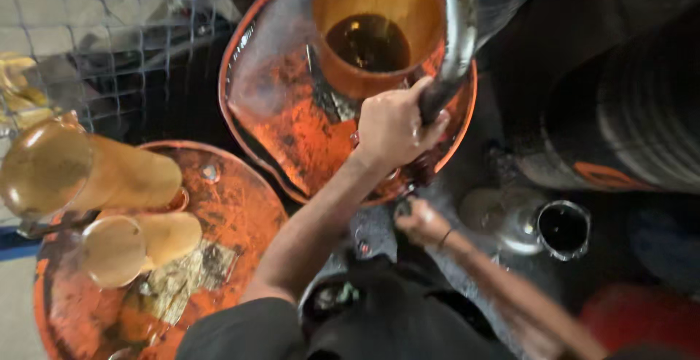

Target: The person uses a manual pump to transfer a dark liquid from a barrel into a yellow pitcher. They then pour the liquid from the pitcher into a metal container on the floor. The person repeats the pumping and pouring process multiple times.

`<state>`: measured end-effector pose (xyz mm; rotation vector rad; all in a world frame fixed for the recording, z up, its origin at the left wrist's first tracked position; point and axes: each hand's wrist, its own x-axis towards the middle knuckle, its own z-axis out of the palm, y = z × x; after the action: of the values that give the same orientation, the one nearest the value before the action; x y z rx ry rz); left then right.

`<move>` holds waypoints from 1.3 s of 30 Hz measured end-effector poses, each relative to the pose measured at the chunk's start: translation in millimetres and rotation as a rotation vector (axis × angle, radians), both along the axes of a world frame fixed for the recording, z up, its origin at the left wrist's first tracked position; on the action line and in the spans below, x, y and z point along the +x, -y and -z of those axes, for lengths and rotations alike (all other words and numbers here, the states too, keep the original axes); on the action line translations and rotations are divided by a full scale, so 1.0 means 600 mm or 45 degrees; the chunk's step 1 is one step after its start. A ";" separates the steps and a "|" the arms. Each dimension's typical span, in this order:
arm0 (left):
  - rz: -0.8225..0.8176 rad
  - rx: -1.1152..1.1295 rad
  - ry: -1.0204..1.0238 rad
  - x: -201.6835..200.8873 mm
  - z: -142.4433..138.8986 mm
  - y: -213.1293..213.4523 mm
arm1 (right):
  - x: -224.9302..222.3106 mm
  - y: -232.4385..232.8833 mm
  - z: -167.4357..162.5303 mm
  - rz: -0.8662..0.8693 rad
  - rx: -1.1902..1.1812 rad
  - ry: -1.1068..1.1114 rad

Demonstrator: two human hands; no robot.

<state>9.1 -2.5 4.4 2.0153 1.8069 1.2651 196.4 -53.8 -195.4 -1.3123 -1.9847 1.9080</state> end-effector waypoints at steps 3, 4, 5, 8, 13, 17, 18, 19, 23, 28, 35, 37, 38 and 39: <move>0.050 0.035 0.051 -0.013 0.002 -0.002 | -0.035 0.054 -0.026 0.082 0.031 -0.020; 0.073 0.066 0.071 -0.016 0.003 -0.003 | -0.045 0.069 -0.044 0.050 -0.050 -0.036; 0.074 0.070 0.063 -0.016 0.004 -0.002 | -0.051 0.085 -0.065 0.022 -0.143 -0.049; 0.065 0.067 0.045 -0.011 0.003 -0.005 | -0.056 0.128 -0.146 -0.070 -0.413 -0.083; 0.062 -0.001 0.060 -0.008 -0.009 -0.005 | -0.015 0.115 -0.338 -0.127 -0.487 -0.120; 0.085 -0.054 0.067 -0.014 -0.014 -0.003 | 0.025 0.000 -0.469 0.117 -0.460 -0.029; 0.066 -0.091 0.062 -0.012 -0.013 -0.003 | 0.055 -0.034 -0.500 0.154 -0.341 -0.042; 0.050 -0.125 0.057 -0.011 -0.011 -0.003 | 0.081 -0.062 -0.517 0.194 -0.220 -0.053; 0.023 -0.027 0.071 0.001 -0.004 -0.002 | 0.132 -0.110 -0.487 0.304 -0.117 0.119; 0.157 0.037 0.146 -0.004 -0.006 0.007 | 0.188 -0.157 -0.395 -0.300 1.382 0.388; 0.100 0.110 0.152 -0.003 -0.004 0.013 | 0.187 -0.194 -0.101 0.046 0.822 0.785; 0.080 0.094 0.133 0.002 -0.002 0.015 | 0.154 -0.166 -0.043 0.068 0.731 0.524; 0.034 0.102 0.137 0.006 -0.002 0.014 | 0.122 -0.138 -0.016 0.081 0.444 0.338; -0.008 0.121 0.140 0.008 -0.002 0.014 | 0.091 -0.108 0.004 0.063 0.200 0.207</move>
<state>14.0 -10.6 5.7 1.9461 1.7358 1.4598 250.9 11.2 -197.5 -1.4996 -2.1053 1.6336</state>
